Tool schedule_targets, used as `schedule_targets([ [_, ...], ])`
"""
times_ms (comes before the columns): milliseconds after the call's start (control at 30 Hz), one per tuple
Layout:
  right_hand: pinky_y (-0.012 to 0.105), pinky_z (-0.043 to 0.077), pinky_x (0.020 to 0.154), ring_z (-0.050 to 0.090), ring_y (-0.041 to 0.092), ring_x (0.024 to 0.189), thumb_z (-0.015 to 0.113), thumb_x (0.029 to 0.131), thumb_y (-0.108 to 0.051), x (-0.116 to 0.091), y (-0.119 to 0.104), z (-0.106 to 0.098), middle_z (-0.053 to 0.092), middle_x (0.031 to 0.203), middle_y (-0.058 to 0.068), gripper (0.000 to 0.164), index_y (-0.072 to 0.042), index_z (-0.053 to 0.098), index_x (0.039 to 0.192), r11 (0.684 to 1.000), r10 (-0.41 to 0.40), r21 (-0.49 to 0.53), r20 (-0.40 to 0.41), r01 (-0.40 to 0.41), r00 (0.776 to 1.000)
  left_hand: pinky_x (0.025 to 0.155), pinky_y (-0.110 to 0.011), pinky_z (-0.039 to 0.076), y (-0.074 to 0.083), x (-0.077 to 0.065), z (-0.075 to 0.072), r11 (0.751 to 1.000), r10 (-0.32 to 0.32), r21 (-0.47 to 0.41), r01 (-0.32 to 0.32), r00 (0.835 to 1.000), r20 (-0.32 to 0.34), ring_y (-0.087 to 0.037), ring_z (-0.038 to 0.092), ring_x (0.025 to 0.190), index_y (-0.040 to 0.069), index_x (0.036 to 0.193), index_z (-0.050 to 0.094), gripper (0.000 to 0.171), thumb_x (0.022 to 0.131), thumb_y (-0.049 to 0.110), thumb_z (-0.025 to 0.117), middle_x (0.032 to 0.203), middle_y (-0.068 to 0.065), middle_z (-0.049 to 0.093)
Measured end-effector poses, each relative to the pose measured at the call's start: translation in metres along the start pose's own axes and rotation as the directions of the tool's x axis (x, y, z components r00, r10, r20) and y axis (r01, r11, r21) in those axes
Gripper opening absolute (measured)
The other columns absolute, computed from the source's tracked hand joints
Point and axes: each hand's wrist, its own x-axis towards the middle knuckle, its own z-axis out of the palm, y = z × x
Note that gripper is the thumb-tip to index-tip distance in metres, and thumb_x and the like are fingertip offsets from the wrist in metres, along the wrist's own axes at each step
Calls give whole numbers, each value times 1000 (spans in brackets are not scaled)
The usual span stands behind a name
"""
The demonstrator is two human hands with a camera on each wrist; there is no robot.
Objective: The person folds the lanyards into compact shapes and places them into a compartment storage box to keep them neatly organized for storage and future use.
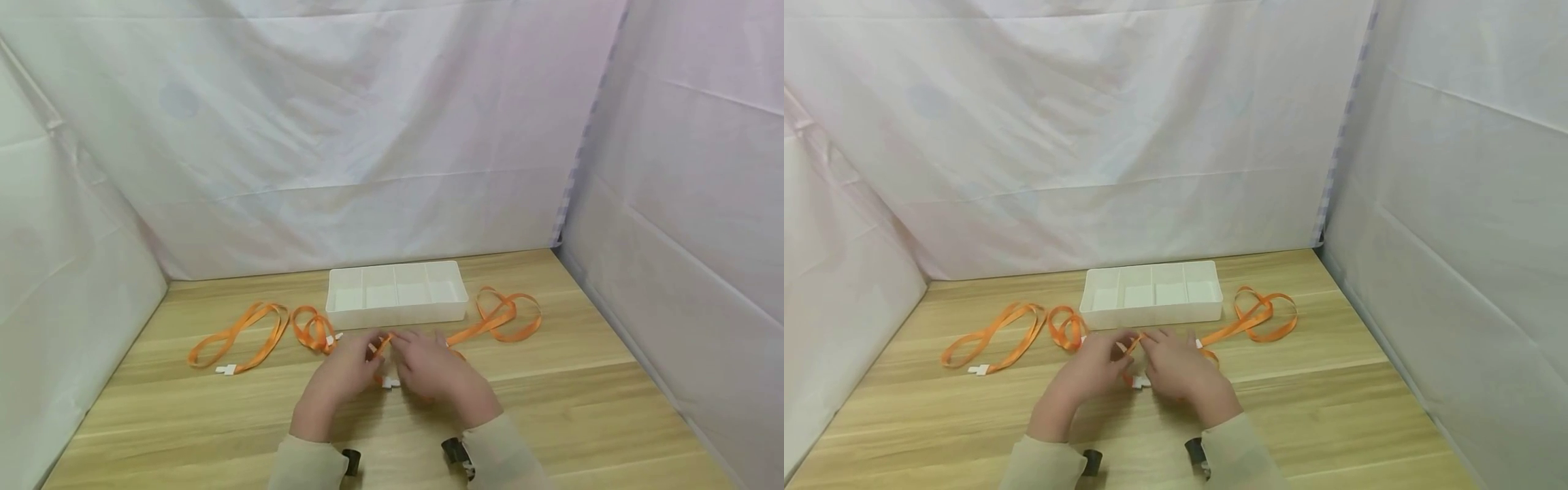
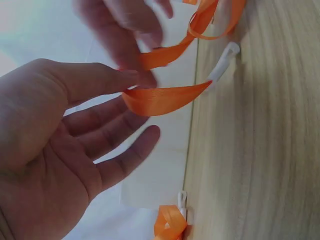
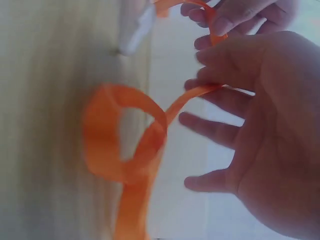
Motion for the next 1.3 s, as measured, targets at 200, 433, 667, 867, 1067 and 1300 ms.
schedule_targets([
  [200, 80, 21, 123, 38, 33, 159, 56, 109, -19, -7, 1, -22, 43, 170, 8, 53, -12, 48, 160, 980, -107, 151, -124, 126, 986, 91, -42, 63, 7, -3, -4, 982, 5, -189, -23, 995, -97, -22, 76, 105, 15, 139, 56, 40, 103, 14, 72, 125, -10, 76],
  [433, 61, 40, 124, 38, 39, 158, 56, 109, -15, -19, -4, -50, 37, 172, 13, 53, -13, 47, 161, 926, -206, 275, -209, 260, 956, 104, -49, 59, 23, -10, -16, 905, 41, -411, -105, 986, -161, -22, 75, 117, 19, 128, 58, 27, 104, 25, 71, 120, 1, 80],
  [667, 59, 42, 122, 41, 37, 157, 58, 110, -16, -32, -14, -72, 42, 169, 14, 41, -15, 59, 151, 888, -256, 298, -316, 352, 914, 106, -46, 58, 44, -16, -26, 868, 76, -469, -165, 976, -203, -19, 76, 117, 17, 124, 59, 23, 105, 23, 70, 117, 0, 81],
  [867, 55, 45, 121, 43, 30, 157, 56, 111, -16, -40, -21, -82, 47, 166, 8, 42, -18, 58, 153, 835, -296, 352, -362, 423, 884, 105, -45, 58, 58, -21, -32, 865, 71, -469, -180, 968, -240, -16, 77, 111, 16, 120, 63, 17, 106, 25, 69, 111, 1, 83],
  [1067, 50, 48, 119, 50, 26, 151, 49, 113, -13, -42, -25, -82, 54, 162, 4, 43, -15, 54, 155, 760, -276, 472, -387, 446, 880, 100, -45, 60, 66, -26, -34, 863, 79, -468, -189, 966, -245, -15, 78, 106, 16, 115, 74, 12, 105, 22, 70, 104, 0, 83],
  [1300, 30, 60, 101, 69, 21, 129, 51, 112, -13, -43, -31, -79, 64, 150, 15, 38, -4, 59, 148, 621, -192, 653, -409, 433, 892, 94, -30, 61, 66, -28, -30, 853, 119, -471, -224, 963, -242, -15, 78, 103, 15, 115, 76, 15, 105, 24, 69, 105, -2, 82],
])
